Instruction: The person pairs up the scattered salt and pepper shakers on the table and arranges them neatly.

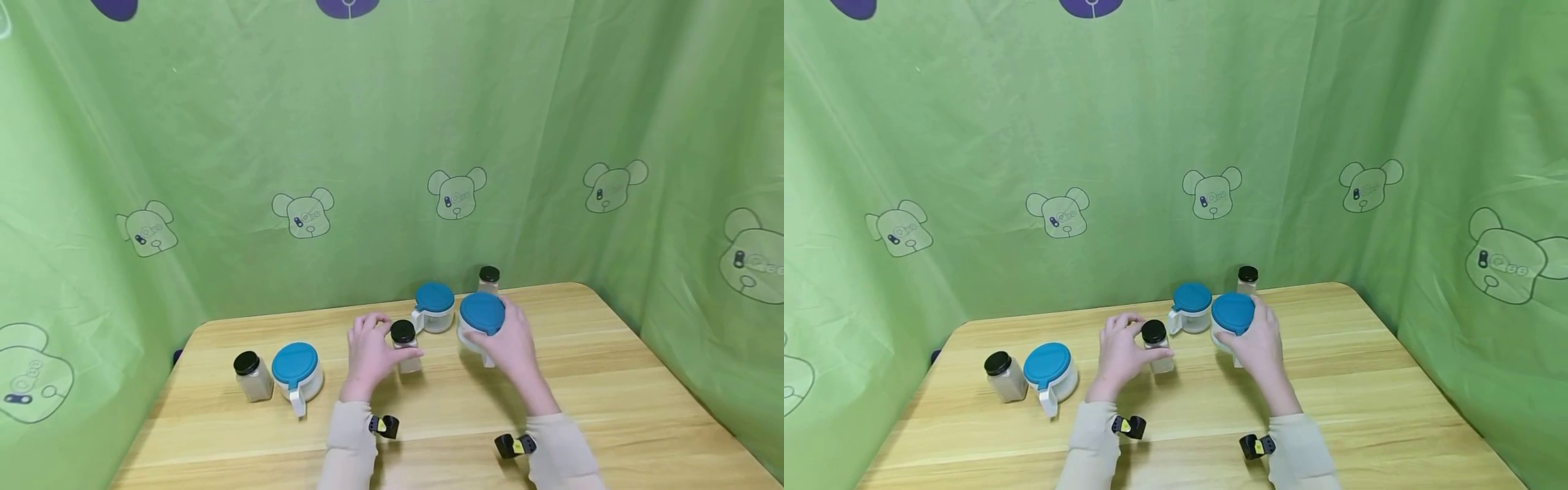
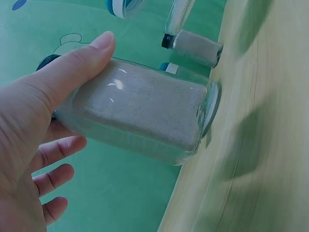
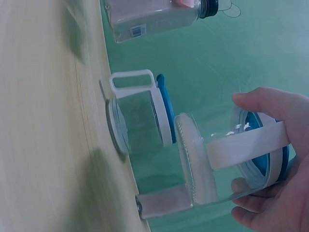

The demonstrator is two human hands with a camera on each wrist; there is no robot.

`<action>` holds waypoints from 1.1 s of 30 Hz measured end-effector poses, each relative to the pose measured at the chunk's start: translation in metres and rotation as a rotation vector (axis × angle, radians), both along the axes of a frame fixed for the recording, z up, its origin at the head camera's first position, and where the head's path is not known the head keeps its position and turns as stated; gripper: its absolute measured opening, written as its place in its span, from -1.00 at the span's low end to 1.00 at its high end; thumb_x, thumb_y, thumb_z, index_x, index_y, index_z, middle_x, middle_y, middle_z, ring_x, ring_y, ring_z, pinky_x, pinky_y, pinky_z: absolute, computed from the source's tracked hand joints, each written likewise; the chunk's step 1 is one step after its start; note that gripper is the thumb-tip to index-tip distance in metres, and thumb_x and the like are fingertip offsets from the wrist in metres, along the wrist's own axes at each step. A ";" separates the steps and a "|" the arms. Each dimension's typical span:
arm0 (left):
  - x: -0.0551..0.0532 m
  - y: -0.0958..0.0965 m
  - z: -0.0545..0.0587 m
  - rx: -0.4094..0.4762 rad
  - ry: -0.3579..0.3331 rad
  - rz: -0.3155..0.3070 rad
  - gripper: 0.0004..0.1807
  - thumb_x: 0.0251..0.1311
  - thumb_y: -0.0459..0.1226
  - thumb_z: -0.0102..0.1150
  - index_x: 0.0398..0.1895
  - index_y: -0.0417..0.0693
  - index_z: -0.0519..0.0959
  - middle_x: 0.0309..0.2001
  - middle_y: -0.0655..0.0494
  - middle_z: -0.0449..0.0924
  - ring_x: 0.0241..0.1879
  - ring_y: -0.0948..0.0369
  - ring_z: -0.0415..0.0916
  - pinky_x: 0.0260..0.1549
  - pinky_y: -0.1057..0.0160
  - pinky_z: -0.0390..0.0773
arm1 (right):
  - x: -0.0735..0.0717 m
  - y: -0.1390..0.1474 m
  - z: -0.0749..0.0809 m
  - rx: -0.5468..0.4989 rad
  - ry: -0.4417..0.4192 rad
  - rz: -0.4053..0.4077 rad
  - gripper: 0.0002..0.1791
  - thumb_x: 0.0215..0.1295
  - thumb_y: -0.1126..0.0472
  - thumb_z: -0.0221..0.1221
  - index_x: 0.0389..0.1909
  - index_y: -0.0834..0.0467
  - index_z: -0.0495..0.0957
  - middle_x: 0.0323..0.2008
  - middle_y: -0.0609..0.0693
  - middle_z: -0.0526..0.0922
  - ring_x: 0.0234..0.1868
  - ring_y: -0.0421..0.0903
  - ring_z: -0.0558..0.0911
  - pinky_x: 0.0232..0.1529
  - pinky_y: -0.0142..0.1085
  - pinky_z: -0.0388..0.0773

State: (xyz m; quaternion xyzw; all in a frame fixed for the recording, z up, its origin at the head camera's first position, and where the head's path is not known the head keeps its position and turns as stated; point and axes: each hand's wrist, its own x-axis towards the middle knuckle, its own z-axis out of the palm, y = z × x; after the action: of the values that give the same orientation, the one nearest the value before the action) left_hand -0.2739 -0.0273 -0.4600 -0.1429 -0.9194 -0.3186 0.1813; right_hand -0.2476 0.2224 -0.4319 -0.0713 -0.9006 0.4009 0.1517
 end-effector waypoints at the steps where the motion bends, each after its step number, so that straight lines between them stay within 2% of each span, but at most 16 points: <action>1: 0.000 -0.001 0.000 0.004 0.002 0.001 -0.09 -0.36 0.33 0.45 -0.02 -0.16 0.67 0.09 0.13 0.53 0.11 0.08 0.29 0.17 0.00 0.23 | 0.001 -0.002 0.000 0.000 0.000 0.004 0.12 -0.01 -0.01 0.44 0.46 0.31 0.02 0.33 0.40 0.24 0.30 0.35 0.31 0.22 0.31 0.31; 20: -0.001 -0.018 -0.001 -0.041 0.000 0.000 -0.08 -0.34 0.35 0.43 -0.01 -0.16 0.67 0.08 0.14 0.53 0.09 0.07 0.31 0.14 0.01 0.24 | 0.006 -0.030 -0.010 -0.009 -0.014 0.056 0.08 -0.02 0.00 0.44 0.43 0.28 0.06 0.31 0.36 0.26 0.30 0.31 0.33 0.24 0.27 0.33; 26: -0.002 -0.020 -0.002 -0.063 0.019 -0.001 -0.10 -0.34 0.34 0.43 -0.03 -0.15 0.68 0.05 0.14 0.54 0.06 0.08 0.31 0.11 0.03 0.25 | 0.007 -0.038 -0.013 -0.003 -0.020 0.065 0.08 -0.02 0.00 0.45 0.43 0.27 0.07 0.34 0.32 0.25 0.33 0.30 0.32 0.27 0.26 0.31; 33: -0.002 -0.022 -0.004 -0.055 -0.003 0.008 -0.05 -0.35 0.35 0.43 0.02 -0.19 0.65 0.08 0.12 0.54 0.11 0.06 0.30 0.15 0.01 0.25 | 0.008 -0.048 -0.020 -0.010 0.000 0.079 0.08 -0.05 0.01 0.46 0.42 0.27 0.09 0.34 0.31 0.26 0.32 0.29 0.33 0.26 0.25 0.32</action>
State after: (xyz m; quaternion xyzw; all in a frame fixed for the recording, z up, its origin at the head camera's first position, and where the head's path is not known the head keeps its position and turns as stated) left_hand -0.2763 -0.0496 -0.4645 -0.1436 -0.9287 -0.2926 0.1772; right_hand -0.2401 0.1743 -0.4521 -0.0364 -0.9008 0.4109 0.1355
